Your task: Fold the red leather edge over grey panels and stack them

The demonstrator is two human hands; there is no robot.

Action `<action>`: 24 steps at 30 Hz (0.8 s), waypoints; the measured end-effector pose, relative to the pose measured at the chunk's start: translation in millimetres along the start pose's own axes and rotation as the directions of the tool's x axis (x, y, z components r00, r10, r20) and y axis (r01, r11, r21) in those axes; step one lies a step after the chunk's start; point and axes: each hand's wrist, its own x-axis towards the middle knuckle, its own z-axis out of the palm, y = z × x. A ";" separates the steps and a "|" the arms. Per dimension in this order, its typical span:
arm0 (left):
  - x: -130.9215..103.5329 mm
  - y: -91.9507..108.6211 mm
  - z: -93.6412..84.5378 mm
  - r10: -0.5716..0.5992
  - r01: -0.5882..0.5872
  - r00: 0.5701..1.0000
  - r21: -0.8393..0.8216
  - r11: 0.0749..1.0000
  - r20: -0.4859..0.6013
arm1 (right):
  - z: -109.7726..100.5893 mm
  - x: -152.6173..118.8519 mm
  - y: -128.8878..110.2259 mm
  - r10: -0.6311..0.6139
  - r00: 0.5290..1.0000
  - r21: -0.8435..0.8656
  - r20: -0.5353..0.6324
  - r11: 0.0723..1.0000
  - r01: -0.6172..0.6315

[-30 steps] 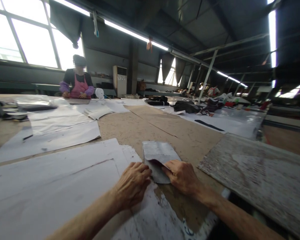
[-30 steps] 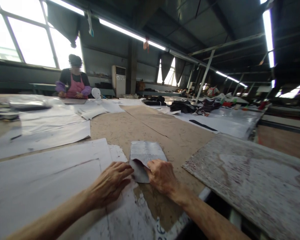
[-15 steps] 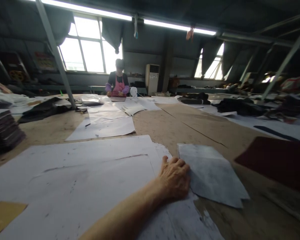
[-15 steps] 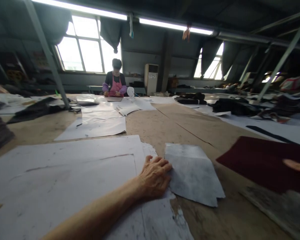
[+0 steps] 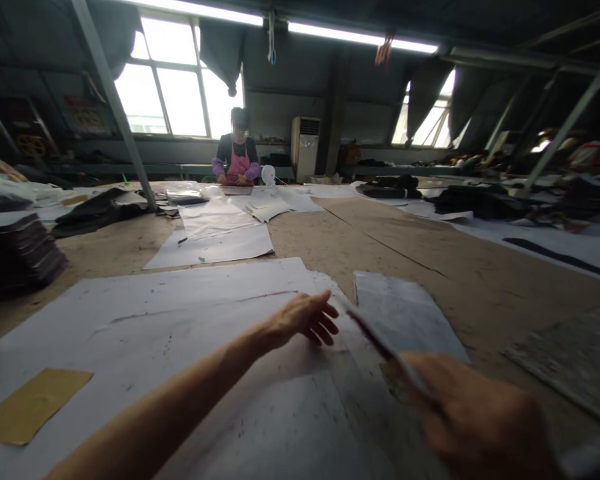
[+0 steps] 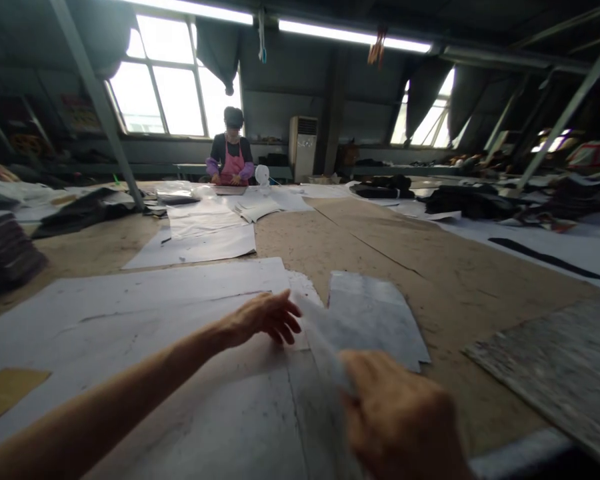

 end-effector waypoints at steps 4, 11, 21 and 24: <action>-45.9 -11.0 -39.0 -0.196 0.199 0.978 -0.039 0.979 0.067 | 37.4 -7.2 -85.6 -0.217 0.968 0.052 -0.126 0.973 0.225; -104.8 -16.7 -43.9 -0.291 0.287 0.957 0.170 0.943 0.002 | 69.0 -4.1 -174.1 -0.157 0.934 -0.102 -0.320 0.986 0.131; -128.8 -26.2 -21.2 -0.110 0.187 0.961 0.303 0.935 -0.253 | 64.0 4.3 -160.5 -0.359 0.933 0.439 0.007 0.840 0.320; -132.5 -32.1 -17.8 -0.037 0.127 0.954 0.288 0.949 -0.296 | 49.7 29.0 -118.3 -0.238 0.945 0.554 0.223 0.829 0.078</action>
